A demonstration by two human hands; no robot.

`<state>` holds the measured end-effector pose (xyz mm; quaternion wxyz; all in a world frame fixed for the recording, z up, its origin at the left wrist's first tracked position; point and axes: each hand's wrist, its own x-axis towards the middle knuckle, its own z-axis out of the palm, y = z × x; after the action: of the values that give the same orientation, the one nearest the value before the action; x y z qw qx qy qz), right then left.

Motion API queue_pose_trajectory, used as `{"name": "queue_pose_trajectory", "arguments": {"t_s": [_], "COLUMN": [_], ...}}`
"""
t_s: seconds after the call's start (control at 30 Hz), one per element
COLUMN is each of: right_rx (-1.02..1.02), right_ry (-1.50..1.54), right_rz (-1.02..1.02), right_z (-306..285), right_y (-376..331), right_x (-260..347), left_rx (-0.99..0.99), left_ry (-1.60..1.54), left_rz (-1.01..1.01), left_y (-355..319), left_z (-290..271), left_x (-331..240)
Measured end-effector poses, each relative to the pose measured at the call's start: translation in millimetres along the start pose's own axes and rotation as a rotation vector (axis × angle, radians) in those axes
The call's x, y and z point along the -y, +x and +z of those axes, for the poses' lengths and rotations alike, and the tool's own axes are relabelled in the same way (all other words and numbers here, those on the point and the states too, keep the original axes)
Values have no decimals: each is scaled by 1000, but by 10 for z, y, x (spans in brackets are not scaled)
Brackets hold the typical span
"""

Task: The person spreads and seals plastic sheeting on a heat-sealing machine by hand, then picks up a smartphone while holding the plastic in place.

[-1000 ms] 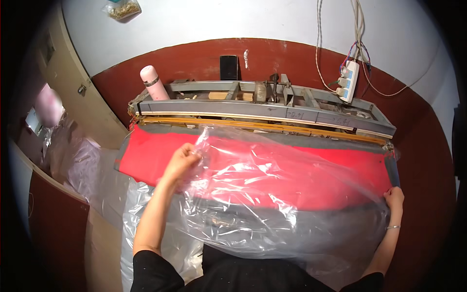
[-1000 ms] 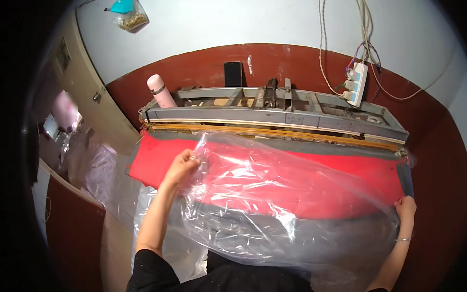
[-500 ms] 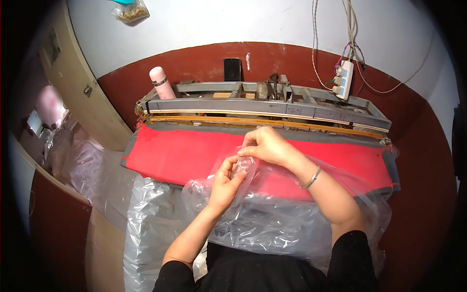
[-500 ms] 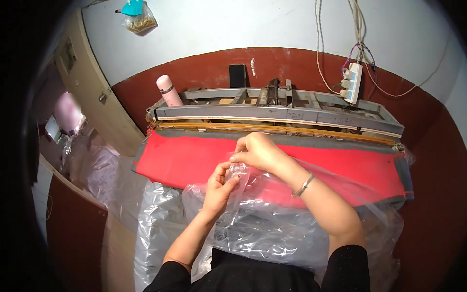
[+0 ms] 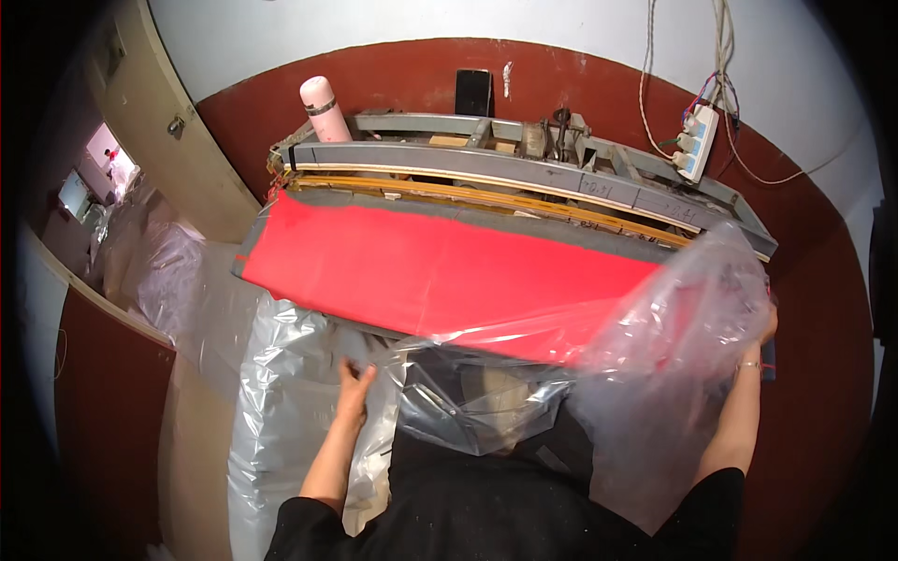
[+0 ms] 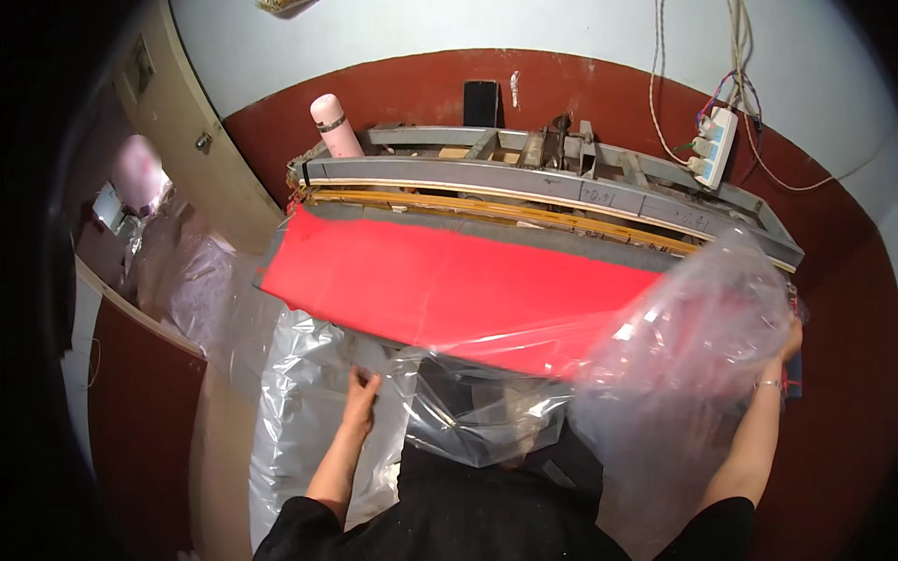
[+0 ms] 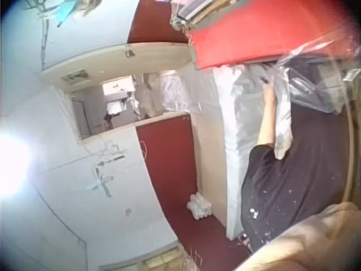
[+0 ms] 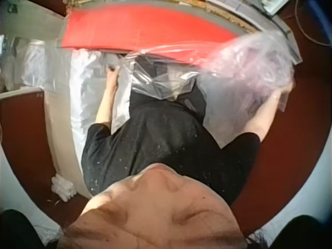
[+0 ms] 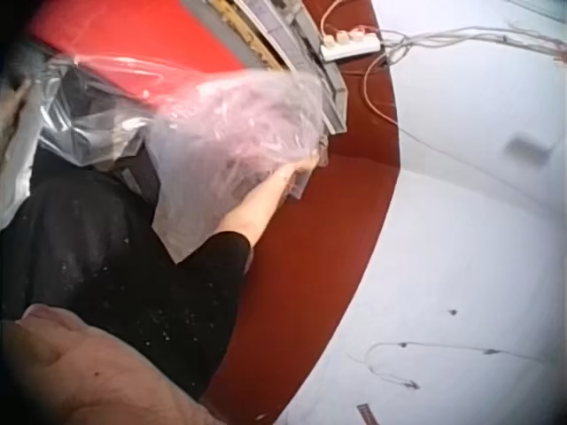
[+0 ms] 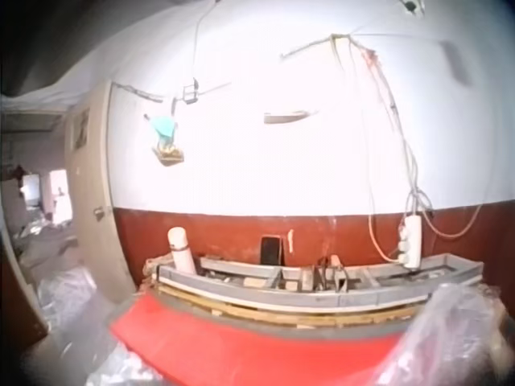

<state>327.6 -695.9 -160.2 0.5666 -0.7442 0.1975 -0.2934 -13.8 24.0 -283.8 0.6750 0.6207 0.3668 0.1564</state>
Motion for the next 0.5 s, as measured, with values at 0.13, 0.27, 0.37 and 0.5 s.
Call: {"name": "queue_pose_trajectory", "arguments": {"t_s": [0.13,0.27,0.37,0.5], "right_rx": [65,133,171,225], "right_ry": [39,118,184,273], "right_rz": [38,79,104,137], "right_z": [-58,41,62,-146], "right_y": [-301,-613,-739,-811], "right_x": [-53,178,346,351], "left_rx": [472,558,436,164], "left_ry": [-590,-711,-626,-549], "left_rz": [-389,-511,-458,333], "left_y": [-491,-1060,-954,-415], "left_z": [504,1045,987,435], "left_x": [67,-172,-587,-1984]}}
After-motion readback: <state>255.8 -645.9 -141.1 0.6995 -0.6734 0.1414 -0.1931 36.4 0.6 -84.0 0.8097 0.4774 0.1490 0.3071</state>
